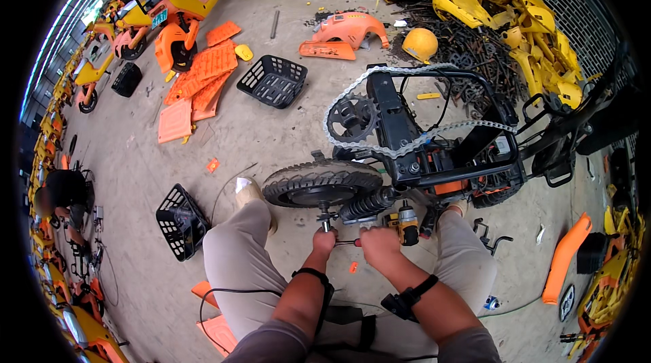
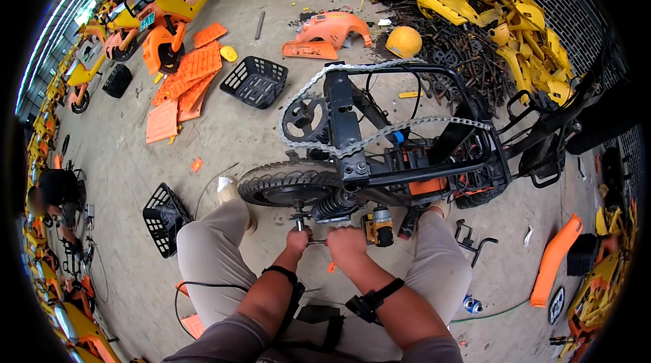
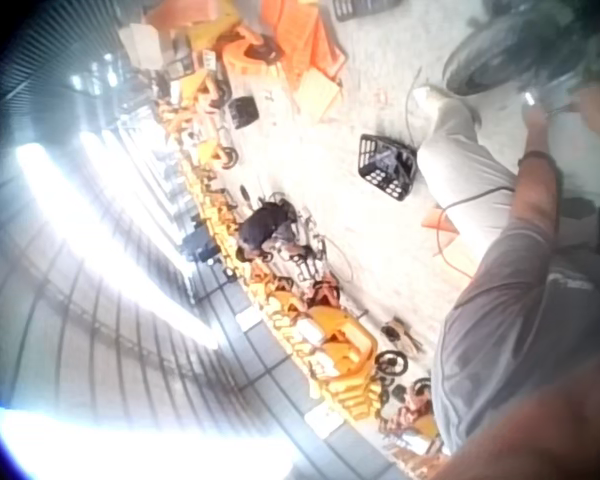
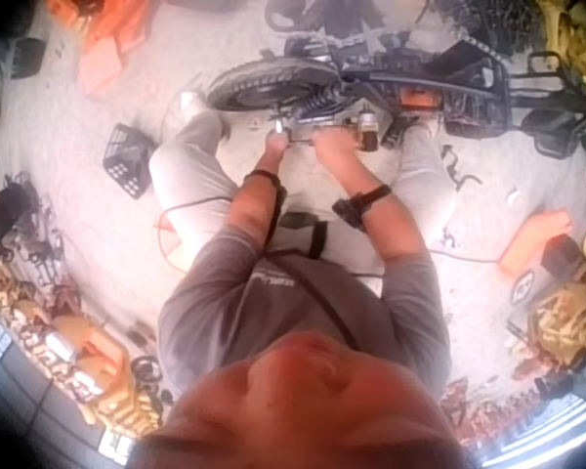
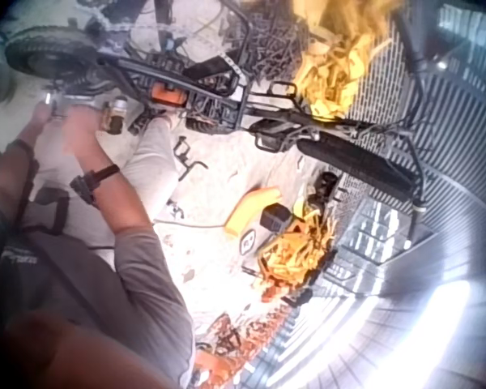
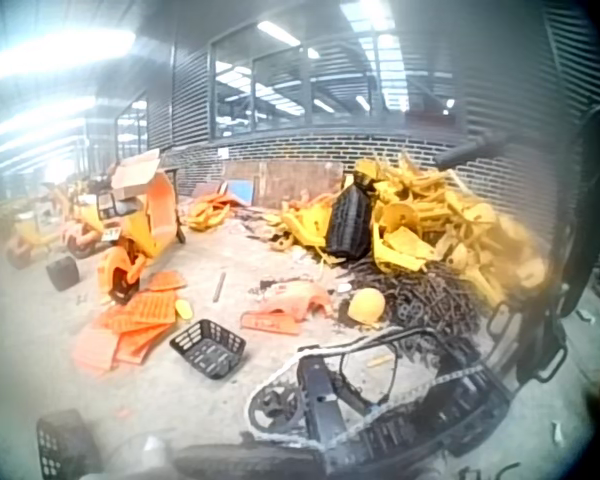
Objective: The person uses a socket wrench and a screwdriver to remove bolts and fasteners from the rear suspension and frame area of an electric scooter while sitting on the floor.
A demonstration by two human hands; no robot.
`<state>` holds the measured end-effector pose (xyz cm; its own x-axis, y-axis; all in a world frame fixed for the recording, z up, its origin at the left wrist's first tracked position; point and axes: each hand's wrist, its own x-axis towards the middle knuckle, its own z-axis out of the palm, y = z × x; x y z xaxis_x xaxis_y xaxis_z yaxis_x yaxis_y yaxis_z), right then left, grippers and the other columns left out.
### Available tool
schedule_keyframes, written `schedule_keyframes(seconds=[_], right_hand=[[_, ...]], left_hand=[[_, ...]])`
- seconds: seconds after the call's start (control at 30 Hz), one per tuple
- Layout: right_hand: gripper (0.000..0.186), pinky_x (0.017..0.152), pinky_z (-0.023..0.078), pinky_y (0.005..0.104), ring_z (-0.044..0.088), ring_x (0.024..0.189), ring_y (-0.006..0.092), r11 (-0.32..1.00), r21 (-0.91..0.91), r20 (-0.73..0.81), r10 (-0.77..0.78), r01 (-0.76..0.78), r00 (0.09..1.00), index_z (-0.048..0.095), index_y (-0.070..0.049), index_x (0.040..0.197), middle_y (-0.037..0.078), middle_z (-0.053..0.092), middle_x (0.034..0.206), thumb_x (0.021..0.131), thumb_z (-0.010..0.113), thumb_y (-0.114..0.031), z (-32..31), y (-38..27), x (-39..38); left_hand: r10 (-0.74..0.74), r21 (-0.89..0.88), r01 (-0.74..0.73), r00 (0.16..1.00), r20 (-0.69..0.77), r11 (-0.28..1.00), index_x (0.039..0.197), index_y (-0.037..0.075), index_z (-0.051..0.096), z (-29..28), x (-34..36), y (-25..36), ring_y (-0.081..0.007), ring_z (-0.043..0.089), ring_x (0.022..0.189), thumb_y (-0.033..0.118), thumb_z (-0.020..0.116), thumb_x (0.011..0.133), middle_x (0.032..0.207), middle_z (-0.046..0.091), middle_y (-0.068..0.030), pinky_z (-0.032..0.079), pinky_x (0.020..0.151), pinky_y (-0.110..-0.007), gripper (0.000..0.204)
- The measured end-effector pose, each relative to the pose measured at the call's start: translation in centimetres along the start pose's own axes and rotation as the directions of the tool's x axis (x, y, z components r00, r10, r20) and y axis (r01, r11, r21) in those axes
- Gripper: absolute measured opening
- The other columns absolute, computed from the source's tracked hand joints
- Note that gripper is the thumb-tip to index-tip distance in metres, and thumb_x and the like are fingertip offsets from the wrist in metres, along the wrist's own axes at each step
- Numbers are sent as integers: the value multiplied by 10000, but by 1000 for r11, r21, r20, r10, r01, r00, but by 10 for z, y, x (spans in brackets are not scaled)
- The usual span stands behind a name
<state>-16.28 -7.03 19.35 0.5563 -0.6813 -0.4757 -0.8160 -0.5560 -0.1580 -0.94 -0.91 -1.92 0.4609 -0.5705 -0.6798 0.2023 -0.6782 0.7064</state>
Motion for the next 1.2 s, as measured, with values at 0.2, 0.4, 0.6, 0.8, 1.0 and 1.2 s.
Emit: schedule_keyframes(seconds=[0.2, 0.4, 0.6, 0.8, 1.0, 1.2], right_hand=[[143, 631, 497, 399, 641, 738, 273, 985, -10, -230, -172, 175, 958, 615, -61, 862, 113, 638, 793, 768, 591, -166, 7, -9, -3], [153, 678, 512, 397, 652, 820, 287, 997, 1, -125, -79, 80, 989, 641, -80, 846, 116, 655, 861, 710, 623, -149, -7, -3, -7], [236, 709, 510, 404, 648, 841, 303, 999, -44, 8, -29, 29, 1000, 665, -85, 879, 126, 663, 881, 668, 623, -182, -7, 12, -2], [277, 756, 505, 390, 644, 865, 309, 998, -59, 95, 33, -27, 995, 696, -96, 868, 141, 675, 887, 658, 630, -263, -7, 6, 5], [372, 773, 504, 390, 643, 895, 302, 997, -73, 122, 26, -17, 992, 698, -87, 876, 146, 673, 911, 731, 628, -422, -6, 16, 8], [357, 772, 502, 390, 643, 886, 297, 997, -70, 102, 15, -8, 995, 700, -122, 887, 117, 677, 902, 706, 639, -424, 12, 33, 17]], left_hand=[[-190, 124, 174, 974, 125, 977, 734, -7, 598, -6, 5, 6, -219, 564, 528, 212, 589, 733, 643, 596, -111, 453, 481, -375, 219], [67, 475, -76, 997, 37, 877, 763, 17, 642, -5, 40, -32, -250, 620, 605, 338, 570, 740, 674, 635, -139, 482, 575, -379, 330], [34, 354, -34, 999, 5, 935, 862, -7, 618, 0, -13, 15, -267, 629, 642, 412, 640, 715, 697, 638, -147, 488, 614, -373, 444], [-34, 407, 24, 999, 19, 913, 1208, -68, 411, -7, -16, 18, -320, 608, 900, 578, 623, 701, 1016, 577, -242, 495, 758, -405, 848], [-144, 592, 16, 975, 170, 806, 1382, -102, 79, -5, -71, 76, -400, 376, 1228, 819, 502, 635, 1380, 246, -293, 353, 996, -414, 1259], [-137, 682, -174, 916, 377, 711, 1373, -128, 15, -21, -69, 75, -395, 306, 1276, 873, 516, 546, 1408, 138, -308, 343, 1015, -399, 1392]])
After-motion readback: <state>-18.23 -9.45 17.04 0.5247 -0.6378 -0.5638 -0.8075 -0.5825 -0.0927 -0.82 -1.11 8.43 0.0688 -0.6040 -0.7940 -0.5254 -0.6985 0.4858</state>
